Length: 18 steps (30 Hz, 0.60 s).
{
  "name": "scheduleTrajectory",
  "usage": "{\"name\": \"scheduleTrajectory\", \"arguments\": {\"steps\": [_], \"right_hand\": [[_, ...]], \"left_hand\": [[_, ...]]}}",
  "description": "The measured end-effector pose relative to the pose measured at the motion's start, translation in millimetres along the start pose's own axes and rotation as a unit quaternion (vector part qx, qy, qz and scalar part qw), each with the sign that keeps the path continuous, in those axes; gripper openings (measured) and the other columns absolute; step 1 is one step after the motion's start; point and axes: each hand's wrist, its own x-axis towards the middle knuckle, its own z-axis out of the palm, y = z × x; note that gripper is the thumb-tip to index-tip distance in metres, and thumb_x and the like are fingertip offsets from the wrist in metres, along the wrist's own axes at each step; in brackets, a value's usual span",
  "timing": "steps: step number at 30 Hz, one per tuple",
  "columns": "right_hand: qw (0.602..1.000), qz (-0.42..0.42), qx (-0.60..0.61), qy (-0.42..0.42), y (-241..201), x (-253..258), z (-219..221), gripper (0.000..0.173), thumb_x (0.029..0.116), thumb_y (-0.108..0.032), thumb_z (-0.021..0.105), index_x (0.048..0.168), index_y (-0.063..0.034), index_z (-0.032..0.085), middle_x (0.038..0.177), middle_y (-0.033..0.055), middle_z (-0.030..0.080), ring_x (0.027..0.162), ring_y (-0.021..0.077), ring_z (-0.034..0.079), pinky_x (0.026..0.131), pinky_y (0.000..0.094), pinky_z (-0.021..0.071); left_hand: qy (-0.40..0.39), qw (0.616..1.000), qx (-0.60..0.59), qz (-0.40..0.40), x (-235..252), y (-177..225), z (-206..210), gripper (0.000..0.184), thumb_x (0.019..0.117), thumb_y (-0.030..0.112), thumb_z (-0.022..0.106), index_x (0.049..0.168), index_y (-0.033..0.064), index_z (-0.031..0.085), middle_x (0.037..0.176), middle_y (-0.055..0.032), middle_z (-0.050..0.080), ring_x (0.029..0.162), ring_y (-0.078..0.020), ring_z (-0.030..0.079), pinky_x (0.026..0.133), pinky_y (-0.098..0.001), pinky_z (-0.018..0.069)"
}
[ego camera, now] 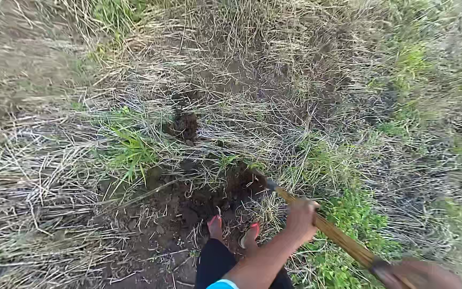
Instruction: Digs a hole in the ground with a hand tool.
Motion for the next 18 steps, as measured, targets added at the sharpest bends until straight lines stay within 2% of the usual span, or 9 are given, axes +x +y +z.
{"name": "scheduleTrajectory", "arguments": {"steps": [1,2,3,5,6,9,14,18], "right_hand": [[0.997,-0.001,-0.046,0.06,18.7,39.9,69.4,0.033,0.0938,-0.034,0.072,0.097,-0.0015,0.072,0.082,0.0155,0.07,0.073,0.03,0.07,0.067,0.0511,0.0594],[0.989,0.009,-0.069,0.131,39.4,73.6,131.7,0.033,0.0873,-0.035,0.074,0.091,-0.0024,0.072,0.07,0.0143,0.068,0.061,0.0309,0.067,0.057,0.0538,0.0568],[0.991,0.072,-0.073,0.083,43.7,104.0,155.8,0.034,0.0883,-0.035,0.073,0.1,-0.0027,0.071,0.075,0.0163,0.069,0.067,0.0349,0.069,0.064,0.0587,0.057],[0.988,0.128,-0.086,-0.021,47.2,166.8,145.8,0.04,0.0916,-0.034,0.071,0.118,-0.0048,0.069,0.09,0.0199,0.073,0.084,0.0407,0.072,0.076,0.0641,0.0568],[0.984,0.148,-0.088,-0.047,51.8,176.5,133.3,0.042,0.0932,-0.034,0.069,0.123,-0.0046,0.067,0.095,0.0215,0.073,0.088,0.0425,0.071,0.079,0.0658,0.0556],[0.982,0.144,-0.107,-0.06,45.9,229.4,93.0,0.042,0.095,-0.035,0.065,0.124,-0.0046,0.065,0.1,0.0221,0.072,0.093,0.0421,0.07,0.082,0.0657,0.0543],[0.984,0.096,-0.097,-0.116,-11.9,264.1,96.3,0.042,0.0935,-0.036,0.066,0.123,-0.0064,0.065,0.103,0.0182,0.071,0.098,0.0375,0.069,0.085,0.0621,0.0539],[0.985,0.083,-0.089,-0.12,2.7,274.2,89.0,0.042,0.0917,-0.036,0.067,0.125,-0.0103,0.065,0.102,0.0156,0.072,0.096,0.0356,0.07,0.084,0.0615,0.0549]], "left_hand": [[-0.016,0.996,0.009,-0.083,-0.5,-23.2,-2.9,0.081,0.0793,0.022,0.084,0.152,0.0123,0.048,0.153,-0.0195,0.048,0.14,-0.0378,0.047,0.114,-0.0583,0.0402],[-0.028,0.989,0.008,-0.148,-5.7,-42.9,-5.9,0.094,0.0796,0.024,0.084,0.16,0.0137,0.036,0.161,-0.0209,0.038,0.145,-0.0406,0.041,0.115,-0.0609,0.0384],[-0.042,0.98,0.009,-0.193,-13.3,-59.7,-13.3,0.101,0.0805,0.026,0.082,0.164,0.0154,0.027,0.165,-0.0206,0.031,0.146,-0.0414,0.04,0.115,-0.062,0.0384],[-0.043,0.971,0.006,-0.237,-28.5,-91.3,-27.7,0.1,0.083,0.03,0.079,0.165,0.014,0.023,0.165,-0.0194,0.033,0.144,-0.0394,0.045,0.112,-0.0604,0.0431],[-0.058,0.967,-0.002,-0.25,-50.2,-99.6,-20.5,0.097,0.0844,0.031,0.077,0.164,0.0126,0.025,0.163,-0.0187,0.036,0.142,-0.0375,0.048,0.111,-0.0584,0.0456],[-0.089,0.96,-0.03,-0.263,-68.4,-113.6,-16.6,0.093,0.0913,0.034,0.07,0.164,0.0064,0.02,0.16,-0.0222,0.04,0.142,-0.0363,0.048,0.115,-0.0539,0.0441],[-0.118,0.952,-0.03,-0.281,-68.9,-111.4,-17.7,0.088,0.0937,0.037,0.066,0.164,0.006,0.023,0.155,-0.0211,0.046,0.142,-0.0352,0.048,0.116,-0.0549,0.0425],[-0.105,0.959,-0.016,-0.262,-35.4,-97.0,-26.2,0.085,0.0934,0.035,0.067,0.163,0.0071,0.027,0.158,-0.0188,0.044,0.141,-0.0335,0.051,0.112,-0.0553,0.0464]]}}
